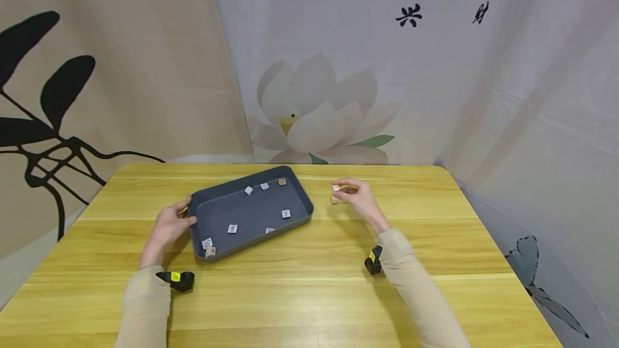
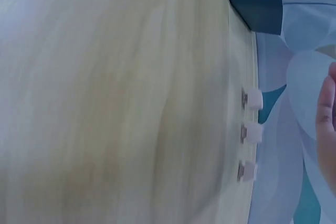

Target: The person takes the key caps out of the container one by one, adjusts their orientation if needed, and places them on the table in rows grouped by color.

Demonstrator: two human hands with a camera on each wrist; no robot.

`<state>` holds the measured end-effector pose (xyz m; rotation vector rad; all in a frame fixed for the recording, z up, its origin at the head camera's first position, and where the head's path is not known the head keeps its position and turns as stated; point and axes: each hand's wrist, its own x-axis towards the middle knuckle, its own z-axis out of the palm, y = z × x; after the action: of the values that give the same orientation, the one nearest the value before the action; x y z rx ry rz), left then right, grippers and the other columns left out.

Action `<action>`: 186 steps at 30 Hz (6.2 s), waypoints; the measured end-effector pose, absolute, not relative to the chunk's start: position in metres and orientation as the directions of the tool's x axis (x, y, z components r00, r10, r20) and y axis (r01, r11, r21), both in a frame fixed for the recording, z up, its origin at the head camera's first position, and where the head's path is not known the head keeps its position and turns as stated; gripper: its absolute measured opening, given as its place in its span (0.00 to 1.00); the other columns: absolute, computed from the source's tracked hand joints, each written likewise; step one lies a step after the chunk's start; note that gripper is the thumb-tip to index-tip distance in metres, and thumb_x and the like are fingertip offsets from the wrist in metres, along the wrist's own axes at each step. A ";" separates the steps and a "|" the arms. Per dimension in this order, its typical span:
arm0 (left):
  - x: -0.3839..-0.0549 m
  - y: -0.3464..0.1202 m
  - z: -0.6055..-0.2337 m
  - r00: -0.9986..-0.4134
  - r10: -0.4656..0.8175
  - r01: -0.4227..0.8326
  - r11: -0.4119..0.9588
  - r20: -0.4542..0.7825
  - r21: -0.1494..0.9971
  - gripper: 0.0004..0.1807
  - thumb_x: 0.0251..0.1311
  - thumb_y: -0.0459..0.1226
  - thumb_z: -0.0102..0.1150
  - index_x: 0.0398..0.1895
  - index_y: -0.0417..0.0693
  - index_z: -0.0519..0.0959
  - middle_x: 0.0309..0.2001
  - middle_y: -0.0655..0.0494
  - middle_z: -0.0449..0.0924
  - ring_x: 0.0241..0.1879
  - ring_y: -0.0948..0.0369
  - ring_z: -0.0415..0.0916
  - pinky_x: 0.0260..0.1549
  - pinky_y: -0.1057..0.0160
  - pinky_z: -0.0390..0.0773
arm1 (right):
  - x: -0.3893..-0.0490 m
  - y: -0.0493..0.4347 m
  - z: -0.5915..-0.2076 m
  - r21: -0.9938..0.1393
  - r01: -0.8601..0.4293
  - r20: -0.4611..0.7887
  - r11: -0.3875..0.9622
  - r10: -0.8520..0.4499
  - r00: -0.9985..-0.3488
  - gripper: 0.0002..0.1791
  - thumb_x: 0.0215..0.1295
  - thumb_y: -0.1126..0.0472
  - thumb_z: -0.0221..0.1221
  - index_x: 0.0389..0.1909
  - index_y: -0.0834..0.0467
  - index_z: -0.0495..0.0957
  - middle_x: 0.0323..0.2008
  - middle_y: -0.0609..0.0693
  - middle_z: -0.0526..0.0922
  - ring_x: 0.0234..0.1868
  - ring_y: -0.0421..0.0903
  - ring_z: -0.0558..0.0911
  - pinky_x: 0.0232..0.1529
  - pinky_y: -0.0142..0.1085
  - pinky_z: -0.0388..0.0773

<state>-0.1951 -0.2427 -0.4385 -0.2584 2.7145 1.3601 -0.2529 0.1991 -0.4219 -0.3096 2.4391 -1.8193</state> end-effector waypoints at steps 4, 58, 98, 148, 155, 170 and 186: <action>-0.195 -0.243 -0.439 -0.981 -0.108 -0.193 0.590 -0.160 0.784 0.37 0.61 0.32 0.51 0.73 0.40 0.49 0.72 0.34 0.50 0.67 0.37 0.57 0.61 0.47 0.71 | -0.253 0.208 -0.421 -0.952 -0.118 0.056 0.282 -0.217 -0.975 0.24 0.63 0.59 0.61 0.58 0.65 0.74 0.57 0.63 0.77 0.45 0.41 0.85 0.52 0.48 0.80; -0.197 -0.243 -0.440 -0.977 -0.119 -0.213 0.565 -0.177 0.797 0.37 0.62 0.33 0.51 0.73 0.43 0.49 0.73 0.36 0.49 0.68 0.38 0.57 0.62 0.48 0.70 | -0.276 0.273 -0.450 -0.716 -0.087 -0.032 0.693 -0.157 -0.987 0.17 0.65 0.69 0.55 0.54 0.70 0.76 0.51 0.68 0.79 0.48 0.59 0.80 0.42 0.35 0.80; -0.195 -0.242 -0.439 -0.976 -0.108 -0.219 0.485 -0.190 0.847 0.40 0.61 0.29 0.50 0.75 0.44 0.45 0.73 0.35 0.47 0.68 0.40 0.57 0.51 0.59 0.81 | -0.222 -0.013 -0.435 -0.936 -0.244 -0.019 0.252 -0.730 -0.683 0.17 0.58 0.67 0.63 0.49 0.64 0.81 0.45 0.57 0.86 0.44 0.46 0.86 0.43 0.28 0.83; -0.195 -0.245 -0.442 -0.978 -0.079 -0.208 0.495 -0.194 0.844 0.40 0.62 0.31 0.49 0.75 0.44 0.44 0.73 0.35 0.45 0.70 0.40 0.54 0.51 0.58 0.81 | -0.211 -0.036 -0.441 -0.745 -0.586 0.081 0.320 -0.827 -0.556 0.12 0.57 0.62 0.65 0.42 0.57 0.85 0.36 0.50 0.82 0.34 0.31 0.80 0.39 0.17 0.78; -0.196 -0.242 -0.441 -0.978 -0.078 -0.209 0.469 -0.195 0.858 0.40 0.62 0.29 0.49 0.75 0.44 0.44 0.73 0.35 0.45 0.69 0.40 0.55 0.52 0.57 0.80 | -0.213 -0.021 -0.438 -0.876 -0.417 0.118 0.245 -0.728 -0.676 0.14 0.57 0.64 0.64 0.46 0.57 0.84 0.42 0.51 0.85 0.37 0.32 0.83 0.39 0.23 0.81; -0.196 -0.242 -0.442 -0.977 -0.081 -0.210 0.440 -0.195 0.873 0.40 0.61 0.28 0.48 0.75 0.43 0.43 0.73 0.35 0.46 0.69 0.40 0.56 0.52 0.56 0.80 | -0.239 0.061 -0.429 -0.895 -0.347 0.144 0.279 -0.555 -0.819 0.15 0.57 0.65 0.64 0.47 0.61 0.83 0.40 0.59 0.86 0.35 0.39 0.84 0.36 0.30 0.83; -0.195 -0.242 -0.441 -0.978 -0.074 -0.208 0.435 -0.195 0.876 0.40 0.61 0.28 0.48 0.75 0.43 0.43 0.73 0.34 0.47 0.69 0.41 0.56 0.51 0.58 0.81 | -0.266 0.189 -0.432 -0.898 -0.184 0.047 0.400 -0.328 -0.944 0.20 0.61 0.62 0.62 0.53 0.64 0.79 0.49 0.64 0.82 0.39 0.35 0.83 0.46 0.46 0.83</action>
<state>-0.1954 -0.2424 -0.4413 -0.2520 2.5513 1.5858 -0.2662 0.1893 -0.4323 -0.4618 2.5108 -1.5838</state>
